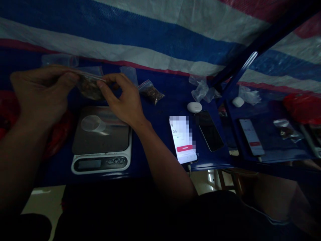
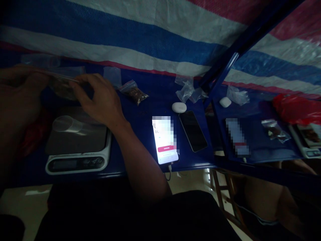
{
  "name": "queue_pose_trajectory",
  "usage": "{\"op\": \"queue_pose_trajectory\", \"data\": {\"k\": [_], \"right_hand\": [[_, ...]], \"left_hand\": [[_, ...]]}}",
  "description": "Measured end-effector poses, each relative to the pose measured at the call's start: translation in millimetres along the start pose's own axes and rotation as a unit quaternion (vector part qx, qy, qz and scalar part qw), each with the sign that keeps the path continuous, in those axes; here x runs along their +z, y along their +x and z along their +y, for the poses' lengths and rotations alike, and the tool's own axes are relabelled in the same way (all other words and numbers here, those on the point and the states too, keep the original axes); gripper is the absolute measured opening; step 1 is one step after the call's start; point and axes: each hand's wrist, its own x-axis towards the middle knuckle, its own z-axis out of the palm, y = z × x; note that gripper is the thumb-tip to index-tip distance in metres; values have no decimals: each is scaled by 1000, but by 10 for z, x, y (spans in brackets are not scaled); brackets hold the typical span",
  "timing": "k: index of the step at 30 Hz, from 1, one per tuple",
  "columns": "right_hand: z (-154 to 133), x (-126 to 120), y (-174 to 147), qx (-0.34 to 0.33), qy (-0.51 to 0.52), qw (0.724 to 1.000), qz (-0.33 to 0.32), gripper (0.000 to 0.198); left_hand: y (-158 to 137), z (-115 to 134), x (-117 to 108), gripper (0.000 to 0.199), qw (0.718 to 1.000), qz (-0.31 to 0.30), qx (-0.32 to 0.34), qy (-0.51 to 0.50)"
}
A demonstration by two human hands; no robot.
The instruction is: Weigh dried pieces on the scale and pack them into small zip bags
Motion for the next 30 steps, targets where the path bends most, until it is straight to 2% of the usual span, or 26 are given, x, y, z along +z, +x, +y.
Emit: {"op": "queue_pose_trajectory", "data": {"k": [3, 8, 13, 16, 19, 21, 25, 28, 30], "right_hand": [[12, 10, 8, 2, 10, 1000, -1, 10], [41, -21, 4, -12, 31, 999, -38, 14], [59, -28, 18, 34, 32, 999, -5, 20], [86, 14, 28, 48, 60, 997, -11, 31], [112, 39, 33, 55, 71, 995, -48, 42], [114, 26, 36, 51, 60, 995, -59, 42], [85, -30, 28, 36, 23, 998, -40, 31], [75, -48, 8, 15, 38, 995, -94, 31], [80, -51, 1, 2, 49, 994, -100, 37]], "left_hand": [[3, -9, 17, 43, 1000, 4, 9, -6], [6, -44, 42, 35, 999, 1, 10, -42], [-4, 12, 29, 32, 999, 9, 33, -28], [-4, 31, 21, 30, 998, 13, 22, -50], [-3, 42, 20, 26, 996, -12, 24, -86], [-1, 47, 23, 24, 995, -21, 30, -92], [26, 10, 34, 22, 994, -11, 24, -106], [60, -50, 41, 22, 991, 0, 2, -135], [76, -79, 43, 24, 986, -32, -6, -163]]}}
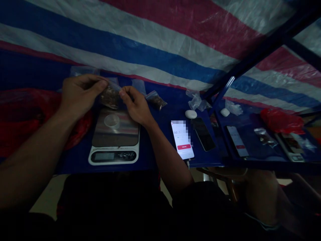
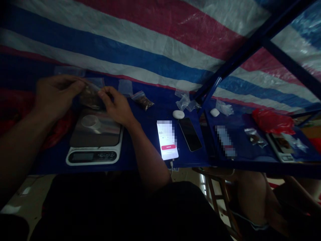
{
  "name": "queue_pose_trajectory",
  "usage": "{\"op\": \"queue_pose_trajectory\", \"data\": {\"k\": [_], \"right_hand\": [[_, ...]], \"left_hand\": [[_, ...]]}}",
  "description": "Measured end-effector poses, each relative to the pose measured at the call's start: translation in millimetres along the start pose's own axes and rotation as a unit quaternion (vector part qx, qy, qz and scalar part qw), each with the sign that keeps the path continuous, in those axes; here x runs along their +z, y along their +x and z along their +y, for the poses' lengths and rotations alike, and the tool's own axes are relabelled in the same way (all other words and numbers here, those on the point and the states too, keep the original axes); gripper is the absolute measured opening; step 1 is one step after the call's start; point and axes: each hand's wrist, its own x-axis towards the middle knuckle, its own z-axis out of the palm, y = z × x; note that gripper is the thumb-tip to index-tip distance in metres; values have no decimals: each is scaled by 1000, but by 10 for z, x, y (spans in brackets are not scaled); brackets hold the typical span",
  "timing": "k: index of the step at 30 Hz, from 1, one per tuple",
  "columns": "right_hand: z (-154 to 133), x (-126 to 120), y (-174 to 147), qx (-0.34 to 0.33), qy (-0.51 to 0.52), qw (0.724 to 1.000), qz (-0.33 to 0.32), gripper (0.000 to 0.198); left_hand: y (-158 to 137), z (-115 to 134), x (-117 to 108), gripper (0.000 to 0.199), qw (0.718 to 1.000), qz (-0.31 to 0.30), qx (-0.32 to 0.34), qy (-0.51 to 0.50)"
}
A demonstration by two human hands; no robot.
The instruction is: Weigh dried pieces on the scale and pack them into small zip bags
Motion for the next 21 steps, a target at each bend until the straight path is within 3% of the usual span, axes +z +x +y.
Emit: {"op": "queue_pose_trajectory", "data": {"k": [3, 5, 10, 16, 21], "right_hand": [[3, -14, 4, -16, -28, 998, 52, 44], [-1, -31, 10, -40, -43, 996, 72, 43], [37, -73, -1, -60, -61, 990, 109, 41], [95, -81, -2, -60, -67, 991, 104, 35], [100, -172, 39, -62, -92, 980, 166, 28]], "left_hand": [[8, -19, -7, 41, 995, -90, -10, -49], [9, -22, -17, 47, 992, -116, -7, -47], [11, 7, -73, 34, 991, -99, 25, 83], [2, -35, -101, 32, 980, -140, 50, 133], [17, 32, -153, 44, 984, -72, 100, 127]]}}
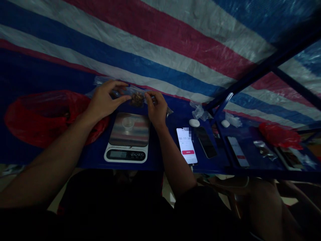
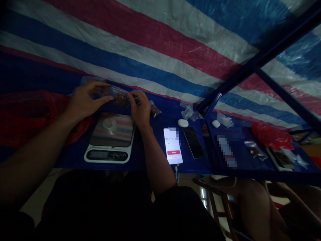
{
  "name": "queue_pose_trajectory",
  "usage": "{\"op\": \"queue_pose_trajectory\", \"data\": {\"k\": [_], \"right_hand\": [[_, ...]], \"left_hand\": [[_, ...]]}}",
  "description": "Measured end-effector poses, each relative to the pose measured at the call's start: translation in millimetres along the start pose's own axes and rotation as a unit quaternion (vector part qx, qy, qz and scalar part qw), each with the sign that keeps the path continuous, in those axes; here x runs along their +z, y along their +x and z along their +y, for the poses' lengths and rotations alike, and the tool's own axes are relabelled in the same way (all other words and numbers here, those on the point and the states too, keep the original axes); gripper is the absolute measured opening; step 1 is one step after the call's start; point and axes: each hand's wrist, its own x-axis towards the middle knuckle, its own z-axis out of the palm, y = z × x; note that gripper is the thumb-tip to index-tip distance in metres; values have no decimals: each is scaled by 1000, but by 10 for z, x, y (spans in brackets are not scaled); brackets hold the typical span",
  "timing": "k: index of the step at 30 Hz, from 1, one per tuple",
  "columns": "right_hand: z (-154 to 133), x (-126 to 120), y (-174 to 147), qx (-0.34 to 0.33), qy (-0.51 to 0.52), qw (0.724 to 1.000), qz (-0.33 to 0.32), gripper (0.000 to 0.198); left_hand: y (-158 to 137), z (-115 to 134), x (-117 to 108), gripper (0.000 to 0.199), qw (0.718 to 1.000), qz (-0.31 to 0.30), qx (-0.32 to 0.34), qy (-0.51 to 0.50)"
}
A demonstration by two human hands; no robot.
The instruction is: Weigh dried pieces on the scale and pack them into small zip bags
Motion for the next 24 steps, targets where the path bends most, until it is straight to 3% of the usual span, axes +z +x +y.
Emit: {"op": "queue_pose_trajectory", "data": {"k": [4, 7, 10, 13, 15, 20, 24], "right_hand": [[-6, -87, 25, -40, -40, 998, -1, 22], [-64, -114, -4, -67, -73, 992, -76, 20], [-147, -112, -42, -48, -85, 990, -103, 31], [-191, -106, -57, -4, -82, 996, -44, 48], [-179, -96, -57, 23, -72, 997, -26, 49], [-119, -49, -70, 38, -41, 998, -42, 46], [-164, -49, -79, 44, -43, 997, -48, 47]], "left_hand": [[-23, 218, -246, 33, 994, 95, 12, 44], [-140, 360, -530, 34, 987, 91, -18, 129], [-343, 359, -838, 35, 973, -8, -68, 218], [-574, 232, -1088, 33, 932, -170, -59, 314], [-701, 134, -1192, 36, 906, -232, -65, 349], [-833, -5, -1252, 38, 881, -278, -102, 368], [-824, 28, -1214, 52, 865, -257, -136, 408]]}}
